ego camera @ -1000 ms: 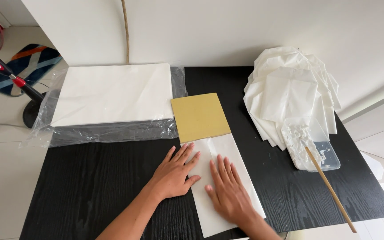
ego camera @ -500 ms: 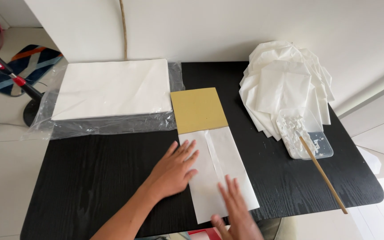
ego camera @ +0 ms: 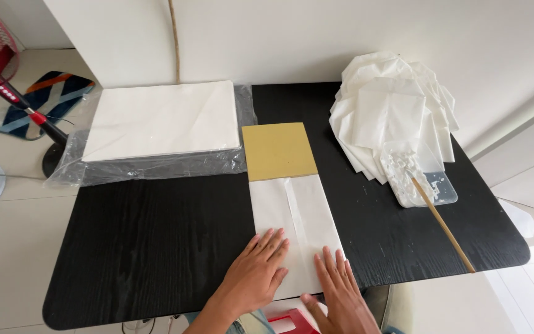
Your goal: The person folds a white sheet of paper on a black table, then uses a brush to apply a white paste to the folded edges. They press the edges together and lift the folded paper to show the result.
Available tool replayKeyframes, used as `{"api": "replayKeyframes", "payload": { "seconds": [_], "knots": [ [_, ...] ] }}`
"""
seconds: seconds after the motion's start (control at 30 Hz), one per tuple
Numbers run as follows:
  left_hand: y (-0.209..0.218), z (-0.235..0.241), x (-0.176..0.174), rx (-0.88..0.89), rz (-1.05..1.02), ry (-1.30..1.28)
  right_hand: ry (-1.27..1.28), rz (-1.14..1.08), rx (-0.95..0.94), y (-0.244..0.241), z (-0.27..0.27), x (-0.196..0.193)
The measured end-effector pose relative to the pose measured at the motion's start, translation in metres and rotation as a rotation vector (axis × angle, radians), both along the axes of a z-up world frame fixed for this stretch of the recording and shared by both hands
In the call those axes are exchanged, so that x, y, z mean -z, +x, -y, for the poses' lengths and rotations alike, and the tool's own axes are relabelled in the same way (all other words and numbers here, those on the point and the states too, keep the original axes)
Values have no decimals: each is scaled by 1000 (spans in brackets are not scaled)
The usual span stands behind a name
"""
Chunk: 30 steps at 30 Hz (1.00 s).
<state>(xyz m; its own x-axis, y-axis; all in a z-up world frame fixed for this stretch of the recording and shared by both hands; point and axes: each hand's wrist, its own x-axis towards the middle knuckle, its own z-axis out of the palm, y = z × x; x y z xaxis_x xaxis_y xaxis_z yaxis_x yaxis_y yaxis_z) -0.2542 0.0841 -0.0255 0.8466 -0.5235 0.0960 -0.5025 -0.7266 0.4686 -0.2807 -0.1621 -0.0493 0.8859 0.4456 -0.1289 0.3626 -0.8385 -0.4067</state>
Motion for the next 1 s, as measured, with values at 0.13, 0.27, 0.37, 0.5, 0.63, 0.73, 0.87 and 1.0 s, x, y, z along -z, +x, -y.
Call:
{"api": "replayKeyframes", "payload": {
  "seconds": [0.13,0.27,0.37,0.5,0.63,0.73,0.87,1.0],
  "knots": [
    [7,-2,-4,-22,-40,-14,129,30,-6,40,-13,-38],
    [16,5,-5,-71,178,18,126,303,-169,106,-23,-12],
    [18,12,12,-163,320,76,70,290,-218,132,-36,-12],
    [17,13,24,-270,311,122,24,287,-252,141,-46,-9],
    [22,17,40,-331,282,227,17,301,-300,135,-43,-13],
    [21,14,40,-296,192,210,44,321,-370,117,-39,-15],
    [20,11,51,-373,455,377,18,445,-356,86,-29,-18],
    [19,13,41,-309,268,258,-7,452,-296,58,-18,-23]
  ]
}}
